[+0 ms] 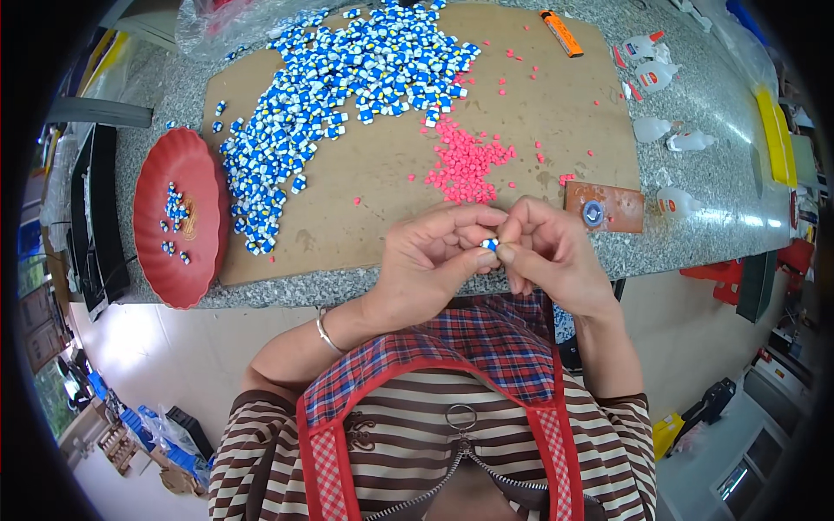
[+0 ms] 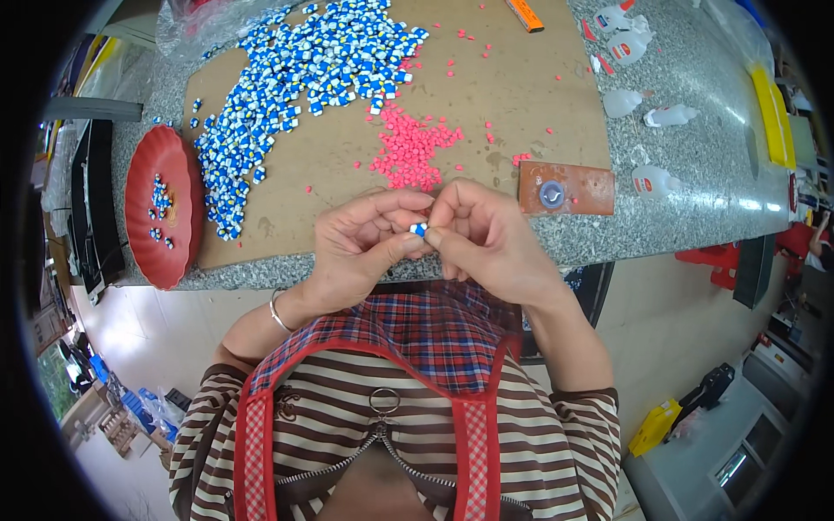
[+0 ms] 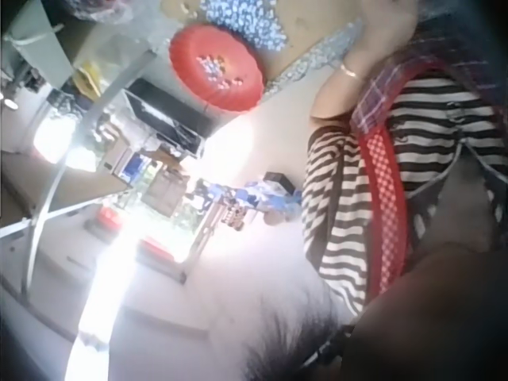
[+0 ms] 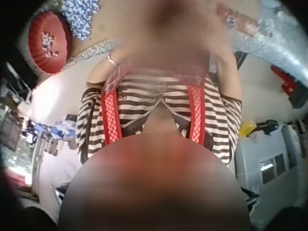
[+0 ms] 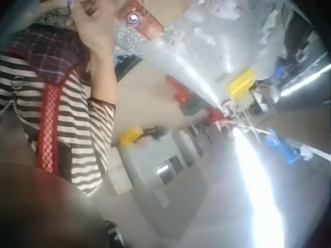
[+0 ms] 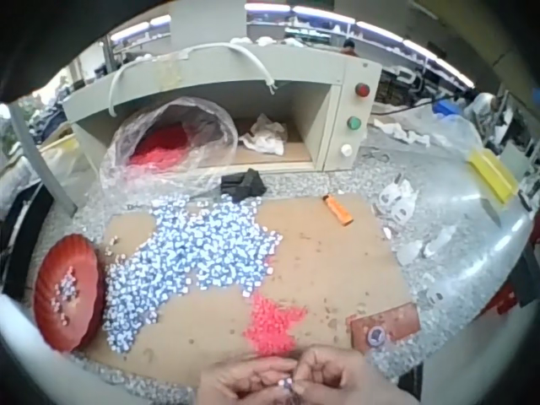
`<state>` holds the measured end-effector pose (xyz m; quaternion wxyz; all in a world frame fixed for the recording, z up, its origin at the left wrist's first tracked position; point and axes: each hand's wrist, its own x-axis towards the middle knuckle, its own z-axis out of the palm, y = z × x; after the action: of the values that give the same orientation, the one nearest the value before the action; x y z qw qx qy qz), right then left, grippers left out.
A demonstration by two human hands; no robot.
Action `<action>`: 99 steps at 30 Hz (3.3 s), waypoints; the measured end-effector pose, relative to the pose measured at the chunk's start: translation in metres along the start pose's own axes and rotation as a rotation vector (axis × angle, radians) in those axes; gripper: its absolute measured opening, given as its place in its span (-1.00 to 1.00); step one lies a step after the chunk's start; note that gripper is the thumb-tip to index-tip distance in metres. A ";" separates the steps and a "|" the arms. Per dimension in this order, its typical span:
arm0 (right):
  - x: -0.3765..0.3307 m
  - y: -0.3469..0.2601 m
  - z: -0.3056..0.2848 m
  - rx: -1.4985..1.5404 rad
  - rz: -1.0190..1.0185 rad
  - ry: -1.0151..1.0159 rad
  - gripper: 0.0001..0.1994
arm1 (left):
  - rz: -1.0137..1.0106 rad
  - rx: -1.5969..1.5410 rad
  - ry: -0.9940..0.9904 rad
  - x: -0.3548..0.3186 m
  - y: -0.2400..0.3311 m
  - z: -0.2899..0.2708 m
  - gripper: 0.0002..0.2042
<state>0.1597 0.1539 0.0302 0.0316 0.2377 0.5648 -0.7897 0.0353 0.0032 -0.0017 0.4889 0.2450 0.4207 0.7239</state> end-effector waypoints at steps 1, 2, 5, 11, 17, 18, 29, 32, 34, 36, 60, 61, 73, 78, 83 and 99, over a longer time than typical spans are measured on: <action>0.004 0.002 0.002 0.002 0.003 -0.008 -0.89 | -0.023 0.008 -0.026 -0.002 0.002 -0.004 -0.64; 0.008 0.006 0.004 0.025 -0.003 -0.051 -0.91 | -0.060 0.103 0.002 -0.007 0.007 -0.010 -0.65; 0.016 0.009 0.000 -0.281 -0.149 0.080 -0.93 | -0.043 0.641 0.208 -0.037 0.038 -0.044 -0.75; 0.035 0.021 -0.011 -1.051 -0.475 0.484 -0.92 | 0.366 1.372 0.914 -0.085 0.137 -0.144 -0.79; 0.042 0.024 -0.007 -1.134 -0.499 0.506 -0.91 | 0.547 1.543 0.592 -0.040 0.115 -0.135 -0.80; 0.041 0.023 -0.007 -1.138 -0.506 0.496 -0.91 | 0.401 1.381 0.577 -0.029 0.099 -0.121 -0.82; 0.029 0.023 -0.016 -1.109 -0.465 0.456 -0.82 | 0.405 1.493 0.217 0.061 0.045 -0.097 -0.74; 0.031 0.023 -0.016 -1.100 -0.443 0.409 -0.83 | 0.439 1.528 0.251 0.048 0.046 -0.092 -0.76; 0.032 0.020 -0.017 -1.151 -0.475 0.369 -0.85 | 0.384 1.480 0.245 0.038 0.051 -0.090 -0.75; 0.033 0.015 -0.022 -1.205 -0.508 0.329 -0.87 | 0.344 1.365 0.285 0.026 0.052 -0.084 -0.77; -0.002 0.012 0.006 -0.690 -0.597 0.199 -0.84 | -0.219 0.165 -0.081 0.014 0.008 -0.010 -0.91; -0.003 0.011 0.002 -0.704 -0.643 0.184 -0.83 | -0.221 0.166 -0.087 0.015 0.009 -0.010 -0.91; -0.012 0.025 -0.012 -0.540 -0.575 0.116 -0.85 | -0.310 0.179 -0.168 0.015 0.003 -0.005 -0.90; -0.019 0.028 -0.013 -0.377 -0.458 0.213 -0.90 | -0.334 0.127 -0.201 0.020 -0.004 -0.006 -0.85; -0.030 0.033 -0.033 -0.419 -0.373 0.523 -0.93 | -0.345 0.095 -0.130 0.015 -0.003 -0.004 -0.79; -0.035 0.038 -0.071 -1.062 -0.511 0.746 -0.85 | -0.324 0.133 -0.029 0.006 0.003 -0.009 -0.79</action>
<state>0.2273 0.1967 -0.0068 -0.2392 0.3050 0.8858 -0.2550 0.0248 0.0048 -0.0044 0.5878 0.2166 0.4945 0.6025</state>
